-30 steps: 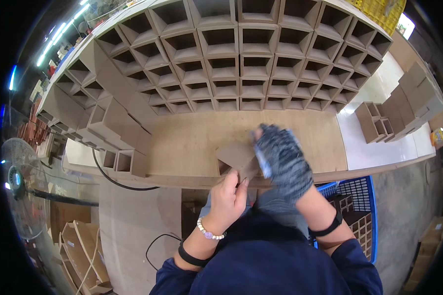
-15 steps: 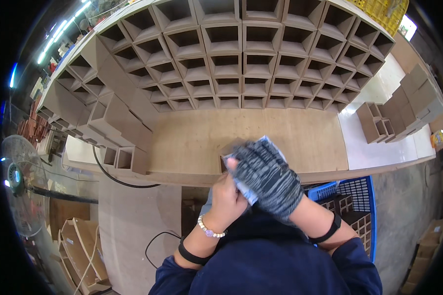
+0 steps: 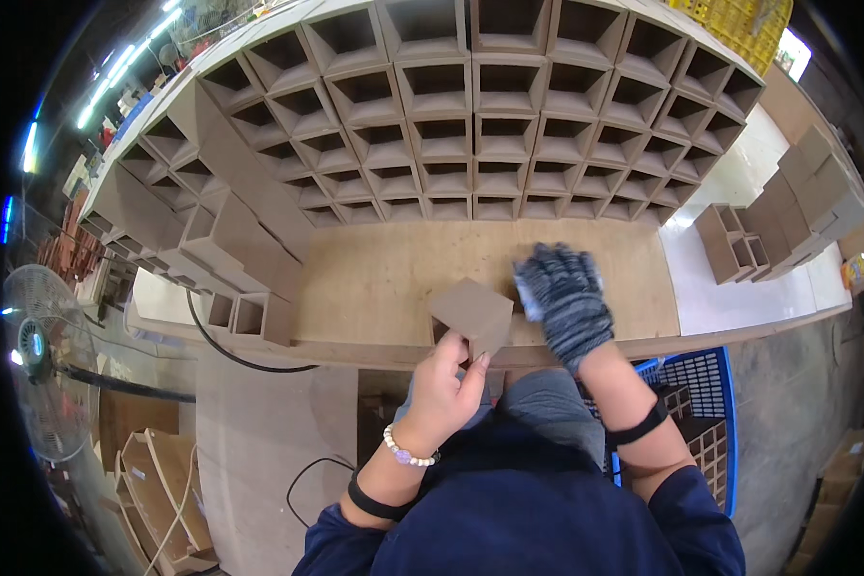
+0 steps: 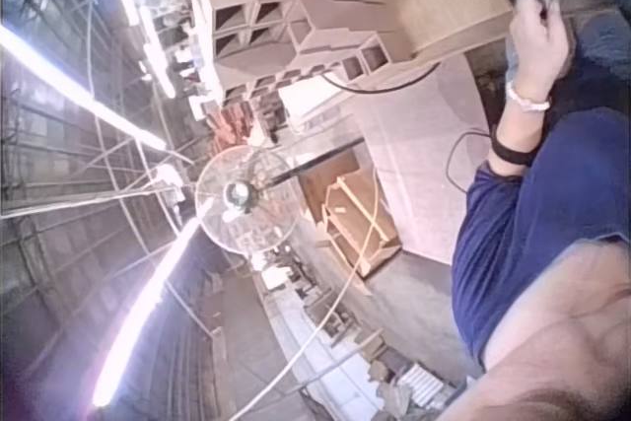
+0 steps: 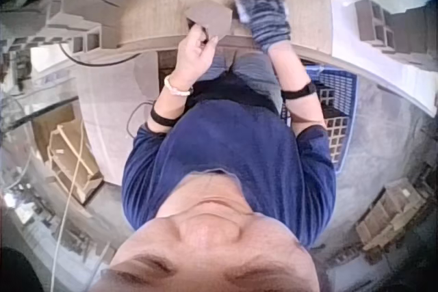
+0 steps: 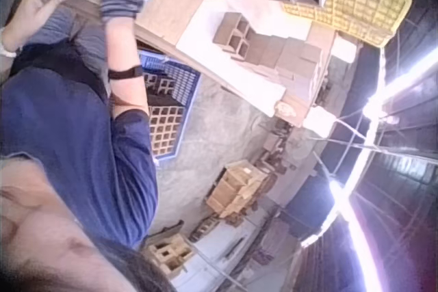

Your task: Sanding the edges of small wooden blocks and organizing them into a storage rack.

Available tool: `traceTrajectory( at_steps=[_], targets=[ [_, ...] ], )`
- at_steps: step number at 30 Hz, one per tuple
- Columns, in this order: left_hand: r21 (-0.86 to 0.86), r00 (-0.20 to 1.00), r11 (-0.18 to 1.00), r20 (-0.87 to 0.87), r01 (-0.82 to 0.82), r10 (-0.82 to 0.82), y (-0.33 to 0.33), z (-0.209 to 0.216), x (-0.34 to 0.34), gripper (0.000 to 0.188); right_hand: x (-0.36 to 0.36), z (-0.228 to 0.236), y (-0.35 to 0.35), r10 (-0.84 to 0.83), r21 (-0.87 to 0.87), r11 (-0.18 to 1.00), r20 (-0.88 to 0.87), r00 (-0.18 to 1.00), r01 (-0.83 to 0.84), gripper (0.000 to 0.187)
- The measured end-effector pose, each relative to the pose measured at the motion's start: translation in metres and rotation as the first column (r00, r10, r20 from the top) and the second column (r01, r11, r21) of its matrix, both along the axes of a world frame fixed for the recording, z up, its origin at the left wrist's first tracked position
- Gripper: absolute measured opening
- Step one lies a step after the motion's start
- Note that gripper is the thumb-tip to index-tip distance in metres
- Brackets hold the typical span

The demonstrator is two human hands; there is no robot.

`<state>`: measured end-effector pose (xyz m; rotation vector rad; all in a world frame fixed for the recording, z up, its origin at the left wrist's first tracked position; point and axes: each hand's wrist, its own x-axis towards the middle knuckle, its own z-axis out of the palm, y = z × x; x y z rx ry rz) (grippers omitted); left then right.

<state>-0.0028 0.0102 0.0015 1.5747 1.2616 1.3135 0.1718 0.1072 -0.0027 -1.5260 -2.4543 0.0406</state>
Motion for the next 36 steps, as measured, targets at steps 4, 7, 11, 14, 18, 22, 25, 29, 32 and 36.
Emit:
traceTrajectory(
  at_steps=[4, 7, 11, 14, 18, 22, 25, 29, 32, 36],
  targets=[
    [-0.134, 0.860, 0.991, 0.508, 0.016, 0.055, 0.003, 0.009, -0.010, 0.026, 0.028, -0.006, 0.004, 0.029, 0.218, 0.976, -0.027, 0.999, -0.022, 0.052],
    [-0.217, 0.845, 0.976, 0.527, 0.027, 0.094, 0.006, 0.013, -0.013, 0.024, 0.026, 0.020, -0.004, 0.106, 0.235, 0.972, -0.350, 0.931, -0.022, 0.057],
    [-0.022, 0.987, 0.995, 0.123, -0.100, 0.102, -0.001, 0.009, 0.000, 0.021, 0.008, 0.037, -0.021, 0.146, 0.338, 0.941, -0.408, 0.901, 0.001, 0.061],
    [0.164, 0.977, 0.984, -0.189, -0.066, 0.097, 0.000, -0.008, 0.003, 0.025, -0.023, 0.040, -0.044, 0.345, 0.364, 0.902, -0.280, 0.896, -0.233, 0.053],
    [0.267, 0.932, 0.964, -0.348, -0.001, 0.097, 0.002, -0.003, 0.006, 0.021, -0.037, 0.054, -0.030, 0.279, -0.043, 0.958, -0.110, 0.954, -0.285, 0.043],
    [0.238, 0.909, 0.970, -0.394, -0.042, 0.136, 0.001, -0.003, 0.008, 0.017, -0.015, 0.011, 0.002, 0.054, 0.220, 0.975, -0.089, 0.995, -0.033, 0.034],
    [0.373, 0.946, 0.928, -0.301, -0.002, 0.123, 0.007, -0.005, 0.009, 0.015, -0.034, 0.049, -0.047, 0.351, 0.186, 0.932, -0.247, 0.903, -0.311, 0.036],
    [0.290, 0.902, 0.957, -0.407, -0.023, 0.144, 0.001, 0.000, 0.009, 0.016, -0.031, 0.032, -0.022, 0.271, 0.027, 0.962, -0.131, 0.954, -0.270, 0.039],
    [0.300, 0.895, 0.954, -0.420, -0.020, 0.151, 0.001, -0.001, 0.010, 0.016, -0.021, 0.011, -0.015, 0.161, 0.217, 0.966, -0.067, 0.985, -0.143, 0.043],
    [0.342, 0.961, 0.939, -0.246, -0.039, 0.130, 0.002, 0.002, 0.012, 0.016, -0.035, 0.025, -0.058, 0.372, 0.240, 0.914, -0.175, 0.911, -0.327, 0.042]
  ],
)
